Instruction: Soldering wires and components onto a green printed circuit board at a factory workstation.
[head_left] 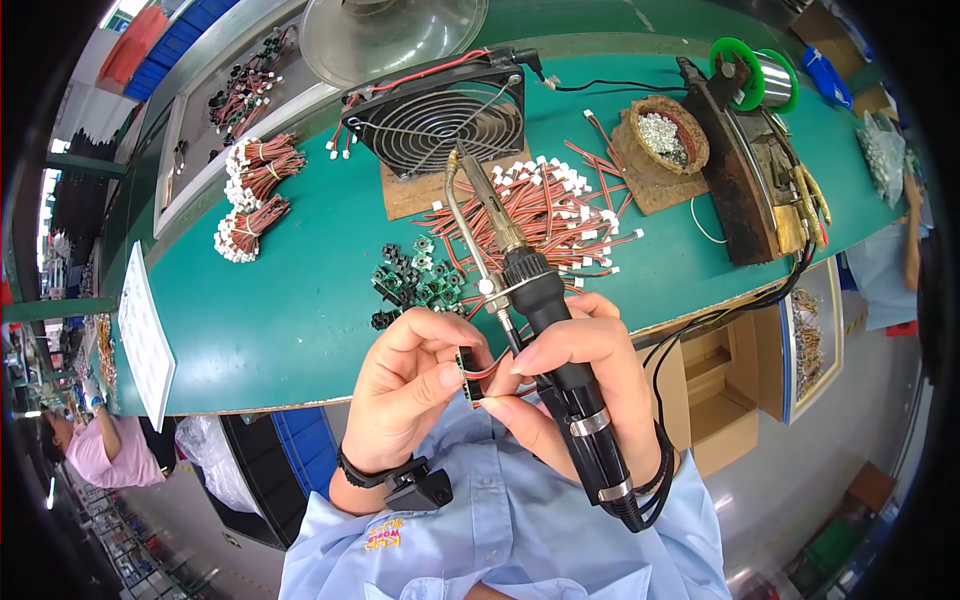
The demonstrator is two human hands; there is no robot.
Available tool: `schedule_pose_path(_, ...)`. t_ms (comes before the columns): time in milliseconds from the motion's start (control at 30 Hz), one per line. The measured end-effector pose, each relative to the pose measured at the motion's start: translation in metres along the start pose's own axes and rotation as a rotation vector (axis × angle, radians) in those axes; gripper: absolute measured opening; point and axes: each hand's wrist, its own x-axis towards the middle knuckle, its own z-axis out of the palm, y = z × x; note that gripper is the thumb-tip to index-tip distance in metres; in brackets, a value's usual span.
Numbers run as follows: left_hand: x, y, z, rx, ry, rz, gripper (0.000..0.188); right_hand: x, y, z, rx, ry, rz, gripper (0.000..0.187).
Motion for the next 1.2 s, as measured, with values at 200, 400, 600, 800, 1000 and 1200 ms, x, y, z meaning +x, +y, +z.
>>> schedule_pose_path(200, -0.005, 0.014, 0.012, 0.250, 0.064, 0.039, 0.020, -0.001, 0.000, -0.003, 0.000, -0.011, 0.021, 0.042)
schedule_pose_path(400, -0.007, 0.017, 0.009, 0.338, 0.035, 0.040, 0.019, -0.008, 0.002, 0.004, 0.048, 0.091, 0.073, 0.043)
schedule_pose_path(600, 0.000, 0.012, 0.013, 0.225, 0.058, 0.116, 0.011, -0.005, 0.007, 0.002, -0.395, 0.251, -0.113, 0.045)
schedule_pose_path(800, 0.006, 0.007, -0.006, 0.333, 0.294, 0.220, 0.008, -0.040, 0.024, -0.018, -0.501, 0.198, -0.186, 0.062)
schedule_pose_path(1000, 0.007, 0.002, -0.016, 0.480, 0.346, 0.303, 0.006, -0.050, 0.019, -0.011, -0.355, 0.014, -0.195, 0.050)
schedule_pose_path(1200, 0.006, 0.004, -0.016, 0.536, 0.356, 0.312, 0.007, -0.047, 0.013, -0.009, -0.365, -0.054, -0.172, 0.046)
